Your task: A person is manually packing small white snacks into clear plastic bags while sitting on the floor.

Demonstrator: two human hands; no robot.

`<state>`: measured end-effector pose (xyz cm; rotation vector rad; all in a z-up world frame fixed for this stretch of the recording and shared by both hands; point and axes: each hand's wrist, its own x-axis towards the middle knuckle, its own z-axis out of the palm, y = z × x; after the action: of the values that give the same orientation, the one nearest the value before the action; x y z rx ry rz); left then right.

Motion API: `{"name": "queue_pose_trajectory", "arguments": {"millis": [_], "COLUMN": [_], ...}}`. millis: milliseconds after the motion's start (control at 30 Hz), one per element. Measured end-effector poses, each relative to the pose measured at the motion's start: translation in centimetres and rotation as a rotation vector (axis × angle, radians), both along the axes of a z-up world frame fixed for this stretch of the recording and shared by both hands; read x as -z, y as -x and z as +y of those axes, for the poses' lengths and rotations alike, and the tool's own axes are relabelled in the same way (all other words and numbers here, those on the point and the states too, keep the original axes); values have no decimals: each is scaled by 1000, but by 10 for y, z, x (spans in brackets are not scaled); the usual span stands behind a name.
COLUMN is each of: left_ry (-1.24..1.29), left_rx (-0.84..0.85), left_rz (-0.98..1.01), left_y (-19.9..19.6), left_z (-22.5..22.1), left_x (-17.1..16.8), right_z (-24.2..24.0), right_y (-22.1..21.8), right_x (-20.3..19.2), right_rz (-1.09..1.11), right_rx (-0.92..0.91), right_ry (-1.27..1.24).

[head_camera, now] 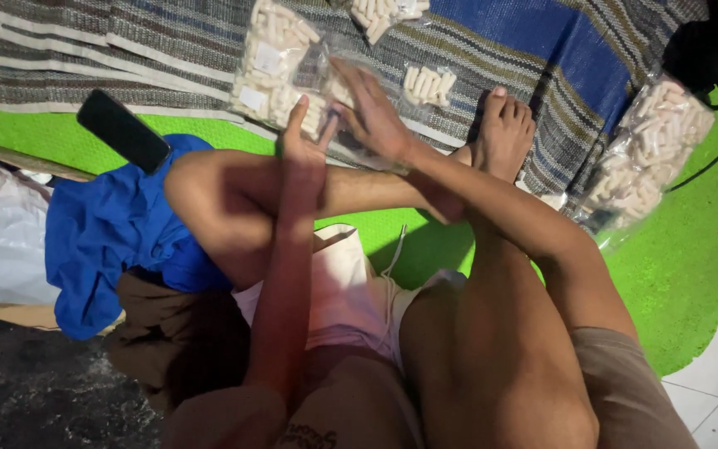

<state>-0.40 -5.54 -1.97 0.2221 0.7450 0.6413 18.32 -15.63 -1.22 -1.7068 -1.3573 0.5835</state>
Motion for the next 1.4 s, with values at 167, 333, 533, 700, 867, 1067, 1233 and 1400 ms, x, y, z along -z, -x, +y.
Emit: {"name": "queue_pose_trajectory", "arguments": {"millis": [167, 333, 533, 700, 867, 1067, 1233, 1400], "left_ry": [160, 94, 139, 117, 204, 142, 99, 50], "left_rx": [-32, 7, 144, 209, 229, 309, 287, 262], "left_rz": [-13, 1, -148, -238, -116, -124, -209, -212], "left_y": [0, 0, 1, -2, 4, -14, -12, -11], "left_z": [10, 6, 9, 3, -3, -14, -16, -14], "left_x": [1, 8, 6, -11, 22, -27, -28, -27], "right_z": [-4, 9, 12, -2, -15, -26, -28, -38], "right_y": [-16, -5, -21, -26, -17, -22, -18, -25], "right_x": [-27, -41, -11, -21, -48, -59, -74, -107], "right_rz": [-240, 299, 687, 723, 729, 516, 423, 319], "right_rx": [-74, 124, 120, 27, 72, 157, 172, -3], "right_ry": [152, 4, 100, 183, 273, 226, 60, 277]}}
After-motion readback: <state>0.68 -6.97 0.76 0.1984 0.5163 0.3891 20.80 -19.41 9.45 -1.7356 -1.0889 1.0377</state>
